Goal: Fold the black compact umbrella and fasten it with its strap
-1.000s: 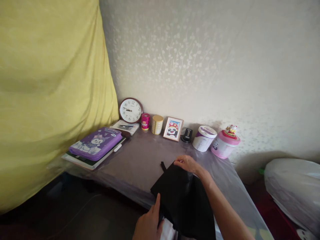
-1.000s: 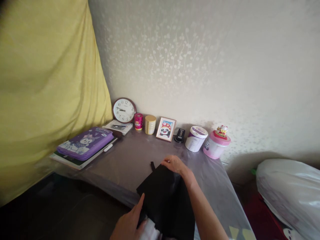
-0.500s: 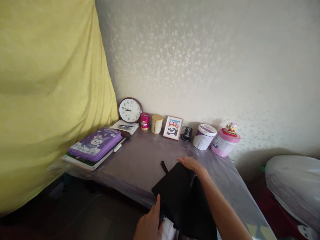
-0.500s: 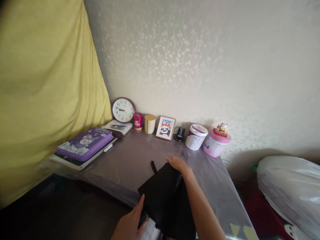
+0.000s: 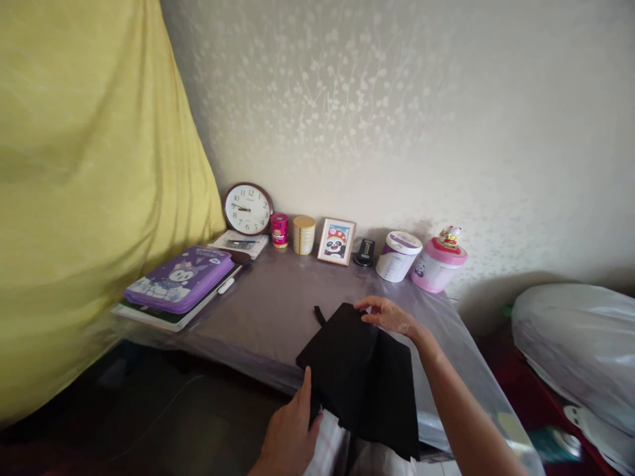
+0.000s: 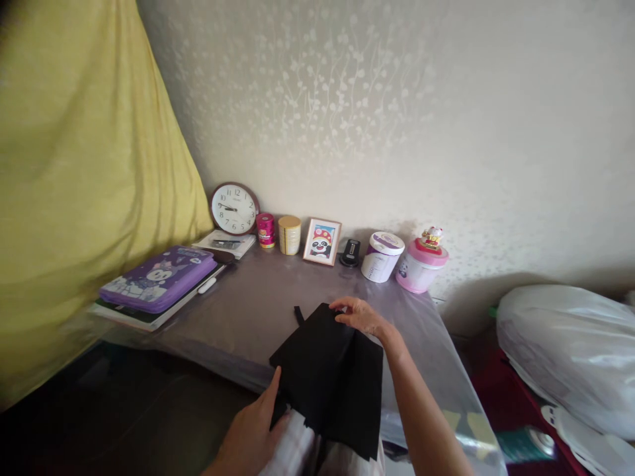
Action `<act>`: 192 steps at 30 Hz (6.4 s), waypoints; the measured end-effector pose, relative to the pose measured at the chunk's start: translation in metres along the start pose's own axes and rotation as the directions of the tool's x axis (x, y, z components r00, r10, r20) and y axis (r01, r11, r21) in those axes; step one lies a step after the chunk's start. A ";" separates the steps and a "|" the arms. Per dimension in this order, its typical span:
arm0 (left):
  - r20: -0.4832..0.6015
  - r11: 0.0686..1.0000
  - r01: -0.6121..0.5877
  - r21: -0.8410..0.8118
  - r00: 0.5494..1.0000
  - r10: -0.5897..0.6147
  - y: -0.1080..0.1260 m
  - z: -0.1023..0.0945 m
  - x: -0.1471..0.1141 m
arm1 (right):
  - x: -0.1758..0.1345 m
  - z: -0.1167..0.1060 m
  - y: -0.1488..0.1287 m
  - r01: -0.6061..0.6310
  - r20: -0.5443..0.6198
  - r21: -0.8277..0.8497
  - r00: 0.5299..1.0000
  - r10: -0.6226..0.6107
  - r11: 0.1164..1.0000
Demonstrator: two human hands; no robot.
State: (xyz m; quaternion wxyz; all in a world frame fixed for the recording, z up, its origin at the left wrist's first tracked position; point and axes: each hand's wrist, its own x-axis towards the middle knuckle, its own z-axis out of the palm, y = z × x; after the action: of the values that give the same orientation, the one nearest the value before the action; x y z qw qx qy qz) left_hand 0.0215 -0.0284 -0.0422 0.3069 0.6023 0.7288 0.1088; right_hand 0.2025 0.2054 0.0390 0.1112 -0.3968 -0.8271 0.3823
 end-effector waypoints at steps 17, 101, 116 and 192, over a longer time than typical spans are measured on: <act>-0.017 0.998 -0.039 0.045 0.999 0.040 -0.003 0.002 0.001 | -0.019 -0.006 0.007 -0.087 -0.060 0.272 0.992 0.107 0.958; -0.011 0.961 -0.185 0.204 0.982 0.191 0.001 0.002 0.000 | -0.024 0.118 -0.035 0.186 -0.520 -0.007 0.839 -0.163 0.982; 0.037 0.975 -0.143 0.168 0.990 0.139 0.003 0.002 0.001 | 0.000 0.073 0.028 0.273 -0.316 -0.447 0.842 -0.436 0.852; -0.049 0.979 -0.116 0.166 0.991 0.125 0.001 0.007 0.002 | -0.012 0.122 -0.030 -0.008 -0.537 0.657 0.697 0.475 0.754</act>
State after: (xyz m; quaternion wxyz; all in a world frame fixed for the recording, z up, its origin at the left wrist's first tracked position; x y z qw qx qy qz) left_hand 0.0260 -0.0282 -0.0480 0.2277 0.6650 0.7062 0.0849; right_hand 0.1339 0.1189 -0.0214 0.4705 -0.5613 -0.4949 0.4675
